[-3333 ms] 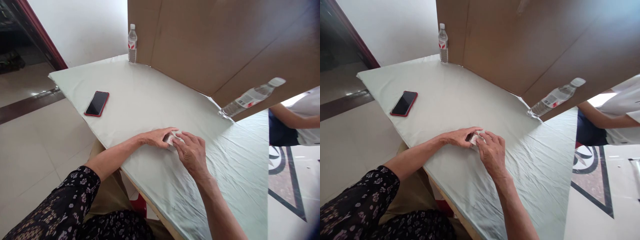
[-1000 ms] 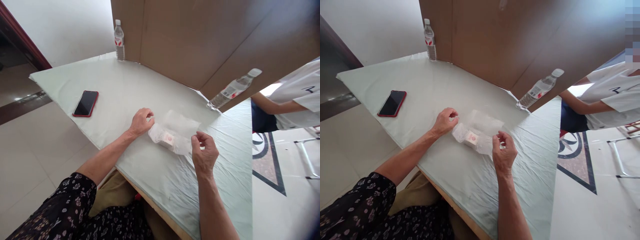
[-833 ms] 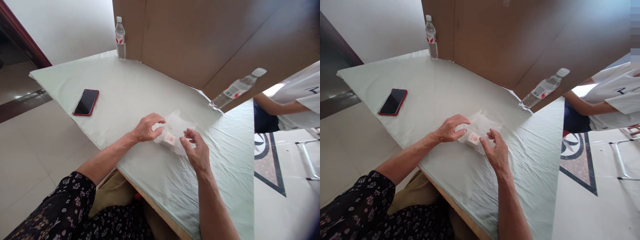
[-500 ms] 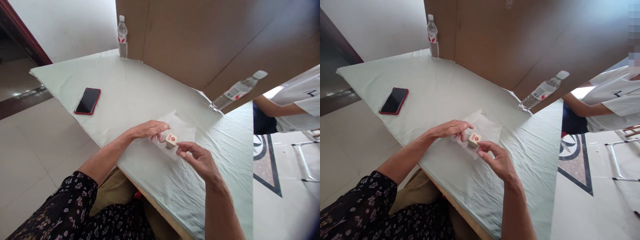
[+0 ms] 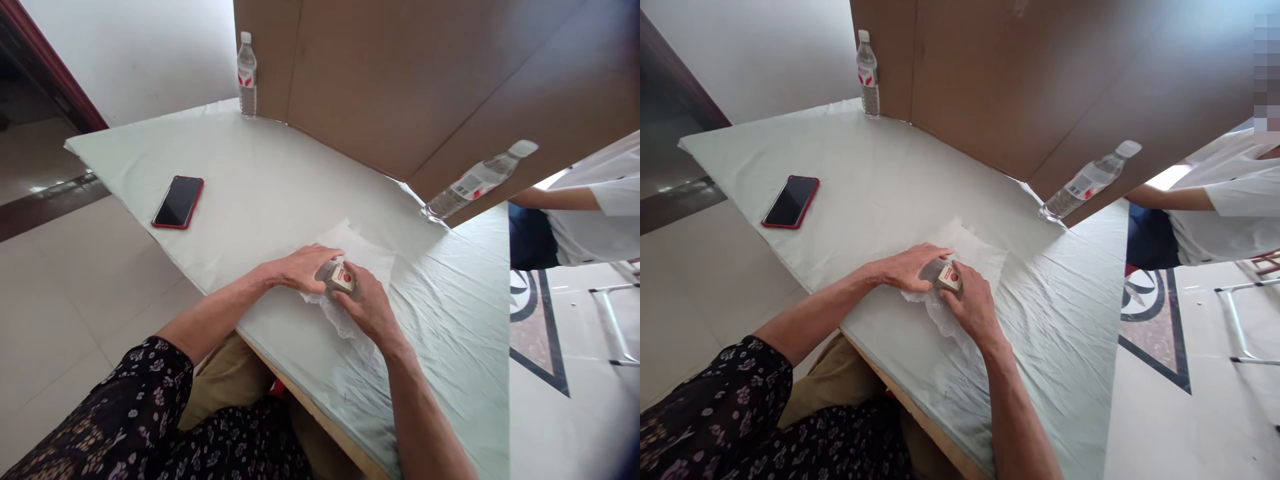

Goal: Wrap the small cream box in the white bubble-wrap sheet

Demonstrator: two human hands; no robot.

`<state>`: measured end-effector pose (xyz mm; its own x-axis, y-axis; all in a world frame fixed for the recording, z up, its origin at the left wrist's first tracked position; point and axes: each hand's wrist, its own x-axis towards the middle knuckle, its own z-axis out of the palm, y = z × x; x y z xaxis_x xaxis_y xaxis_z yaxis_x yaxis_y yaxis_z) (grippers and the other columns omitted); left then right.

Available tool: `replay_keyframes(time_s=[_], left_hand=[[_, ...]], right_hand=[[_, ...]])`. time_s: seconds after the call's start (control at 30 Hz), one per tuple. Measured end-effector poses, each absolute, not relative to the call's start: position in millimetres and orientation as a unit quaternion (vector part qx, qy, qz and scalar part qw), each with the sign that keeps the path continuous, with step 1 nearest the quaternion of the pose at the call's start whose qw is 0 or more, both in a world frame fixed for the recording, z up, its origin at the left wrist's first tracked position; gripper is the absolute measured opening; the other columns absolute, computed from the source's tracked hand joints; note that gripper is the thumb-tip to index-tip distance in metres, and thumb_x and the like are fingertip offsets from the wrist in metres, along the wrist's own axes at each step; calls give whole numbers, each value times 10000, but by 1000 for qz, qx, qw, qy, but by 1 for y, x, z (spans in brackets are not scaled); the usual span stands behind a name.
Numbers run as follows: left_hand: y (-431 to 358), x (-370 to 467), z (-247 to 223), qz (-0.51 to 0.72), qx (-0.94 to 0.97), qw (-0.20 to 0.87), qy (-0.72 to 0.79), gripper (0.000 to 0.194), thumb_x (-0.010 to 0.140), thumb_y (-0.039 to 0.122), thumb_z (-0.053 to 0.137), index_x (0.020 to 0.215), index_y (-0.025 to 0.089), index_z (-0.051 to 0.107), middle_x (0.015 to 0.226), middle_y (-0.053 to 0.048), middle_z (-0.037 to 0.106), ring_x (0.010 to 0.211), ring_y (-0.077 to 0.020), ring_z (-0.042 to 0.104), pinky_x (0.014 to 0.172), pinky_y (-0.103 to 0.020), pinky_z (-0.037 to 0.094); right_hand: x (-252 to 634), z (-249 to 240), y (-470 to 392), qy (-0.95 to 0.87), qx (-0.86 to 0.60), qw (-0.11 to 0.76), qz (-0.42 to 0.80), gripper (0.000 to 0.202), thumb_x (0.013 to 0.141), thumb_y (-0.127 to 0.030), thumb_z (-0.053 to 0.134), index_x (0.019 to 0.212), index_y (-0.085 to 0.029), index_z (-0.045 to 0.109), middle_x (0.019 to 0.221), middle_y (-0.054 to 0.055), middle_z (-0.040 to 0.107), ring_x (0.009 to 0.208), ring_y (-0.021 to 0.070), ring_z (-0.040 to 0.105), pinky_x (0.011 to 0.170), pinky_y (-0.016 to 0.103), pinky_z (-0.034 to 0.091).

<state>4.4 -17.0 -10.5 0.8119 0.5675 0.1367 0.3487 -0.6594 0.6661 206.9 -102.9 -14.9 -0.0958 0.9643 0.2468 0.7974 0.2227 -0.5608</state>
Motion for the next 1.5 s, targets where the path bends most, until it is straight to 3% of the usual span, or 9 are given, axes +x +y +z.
replay_keyframes(time_s=[0.17, 0.27, 0.4, 0.5, 0.57, 0.67, 0.9, 1.33, 1.5], left_hand=[[-17, 6, -19, 110, 918, 255, 284, 899, 731, 494, 713, 1483, 163, 348, 1433, -171, 499, 1387, -356, 394, 1152, -461, 270], [-17, 5, -22, 98, 920, 255, 282, 957, 732, 544, 717, 1512, 159, 315, 1483, -167, 452, 1428, -342, 342, 1178, -435, 216], [-16, 6, -25, 101, 921, 255, 275, 995, 714, 594, 719, 1521, 180, 309, 1517, -162, 427, 1454, -344, 302, 1193, -451, 176], [-15, 7, -27, 102, 923, 247, 278, 1013, 716, 609, 717, 1526, 160, 306, 1535, -171, 409, 1464, -348, 288, 1193, -448, 171], [-15, 8, -28, 102, 922, 240, 285, 1019, 723, 611, 716, 1526, 134, 309, 1543, -184, 399, 1466, -351, 288, 1194, -444, 167], [-13, 9, -30, 105, 921, 232, 293, 1005, 738, 633, 700, 1521, 130, 322, 1558, -193, 386, 1473, -353, 286, 1196, -449, 163], [-9, 9, -30, 93, 919, 234, 303, 1045, 727, 676, 694, 1533, 142, 298, 1598, -182, 340, 1514, -348, 225, 1219, -456, 115], [-3, -9, -21, 12, 917, 246, 314, 1127, 677, 682, 706, 1567, 175, 238, 1664, -168, 190, 1550, -373, 80, 1227, -542, -9], [-2, -9, -22, 11, 918, 247, 311, 1138, 665, 706, 705, 1568, 188, 244, 1667, -166, 180, 1554, -359, 68, 1231, -537, -23]], right_hand=[[242, -18, -117, -638, -678, 353, 91, 542, 804, -484, 663, 1270, -212, 615, 1248, 132, 684, 1098, 298, 645, 977, 485, 478], [284, -21, -136, -570, -742, 346, 69, 592, 783, -528, 667, 1284, -219, 603, 1208, 127, 691, 1025, 299, 663, 911, 494, 511], [307, -21, -155, -564, -775, 284, -35, 613, 789, -566, 636, 1271, -189, 614, 1302, 196, 637, 1223, 411, 569, 994, 631, 428], [285, -13, -156, -573, -743, 324, -117, 521, 863, -506, 597, 1282, -196, 613, 1408, 193, 572, 1308, 387, 521, 1063, 609, 386], [262, -9, -148, -630, -693, 338, -92, 451, 887, -481, 587, 1239, -203, 635, 1351, 170, 619, 1273, 342, 560, 1079, 559, 399], [236, -13, -127, -738, -614, 279, 16, 466, 892, -476, 584, 1289, -233, 606, 1364, 143, 621, 1290, 307, 557, 1085, 510, 414], [243, -42, -102, -782, -596, 137, 121, 786, 785, -607, 662, 1469, -279, 456, 1541, 134, 467, 1429, 363, 416, 1130, 576, 347], [253, -34, -104, -792, -569, 139, 175, 845, 741, -637, 713, 1454, -247, 482, 1568, 156, 426, 1461, 361, 373, 1176, 578, 313], [271, 4, -120, -733, -618, 173, 225, 654, 811, -647, 630, 1355, -288, 581, 1387, 105, 622, 1268, 330, 583, 1050, 520, 458]])
